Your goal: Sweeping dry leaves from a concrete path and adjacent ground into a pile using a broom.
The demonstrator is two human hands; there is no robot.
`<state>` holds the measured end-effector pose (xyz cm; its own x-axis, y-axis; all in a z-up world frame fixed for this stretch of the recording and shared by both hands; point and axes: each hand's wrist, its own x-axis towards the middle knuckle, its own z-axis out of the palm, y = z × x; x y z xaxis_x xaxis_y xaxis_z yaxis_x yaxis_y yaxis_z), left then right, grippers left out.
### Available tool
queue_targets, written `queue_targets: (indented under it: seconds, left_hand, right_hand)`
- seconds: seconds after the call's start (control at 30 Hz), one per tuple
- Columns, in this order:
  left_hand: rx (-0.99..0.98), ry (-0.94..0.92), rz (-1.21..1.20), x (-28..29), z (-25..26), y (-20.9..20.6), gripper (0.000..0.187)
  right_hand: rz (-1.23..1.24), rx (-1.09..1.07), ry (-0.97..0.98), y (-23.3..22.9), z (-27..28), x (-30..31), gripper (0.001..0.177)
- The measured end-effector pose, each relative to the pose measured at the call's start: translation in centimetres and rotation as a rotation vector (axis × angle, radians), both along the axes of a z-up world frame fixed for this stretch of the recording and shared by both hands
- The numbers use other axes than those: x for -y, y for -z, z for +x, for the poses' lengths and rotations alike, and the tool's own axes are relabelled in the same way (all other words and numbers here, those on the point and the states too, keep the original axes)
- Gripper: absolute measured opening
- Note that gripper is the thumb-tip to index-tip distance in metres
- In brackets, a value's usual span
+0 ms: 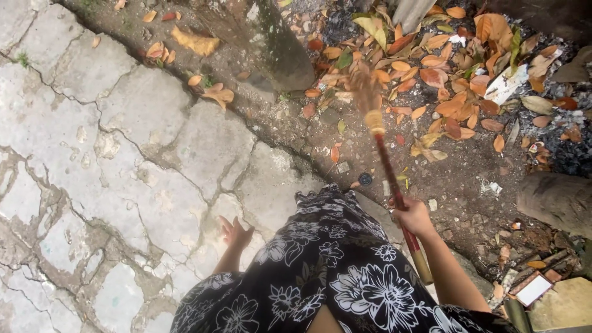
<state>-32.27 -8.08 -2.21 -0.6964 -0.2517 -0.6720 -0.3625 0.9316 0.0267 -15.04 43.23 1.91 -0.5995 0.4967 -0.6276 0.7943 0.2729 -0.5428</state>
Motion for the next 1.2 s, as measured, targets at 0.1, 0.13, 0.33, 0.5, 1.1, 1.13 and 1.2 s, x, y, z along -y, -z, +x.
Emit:
queue_targets:
  seconds: [0.1, 0.13, 0.33, 0.5, 1.1, 1.13, 1.2]
  left_hand:
    - [-0.004, 0.027, 0.002, -1.4, -1.1, -0.2, 0.09]
    - [-0.01, 0.035, 0.01, -2.0, -1.6, -0.5, 0.088]
    - [-0.086, 0.085, 0.068, -4.4, -3.7, -3.4, 0.085]
    - [-0.074, 0.089, 0.083, -3.4, -3.2, -3.5, 0.084]
    - [-0.006, -0.046, 0.055, -3.1, -0.7, -1.0, 0.09]
    - [-0.02, -0.031, 0.051, -3.7, -1.0, -0.9, 0.09]
    - [-0.03, -0.015, 0.038, -4.6, -0.9, -1.5, 0.09]
  right_hand:
    - [-0.174, -0.034, -0.01, 2.1, -2.5, 0.9, 0.031]
    - [-0.126, 0.001, -0.099, 2.4, -4.4, 2.0, 0.033]
    - [0.023, 0.178, -0.306, 12.7, -10.4, 1.9, 0.036]
    - [0.137, 0.2, -0.218, 7.8, -9.3, -2.9, 0.022]
    - [0.065, -0.039, 0.082, 3.8, -7.0, 1.4, 0.026]
    - [0.052, -0.014, -0.021, 5.2, -8.7, 1.4, 0.035]
    - [0.03, 0.012, -0.122, 8.3, -12.0, 1.7, 0.044]
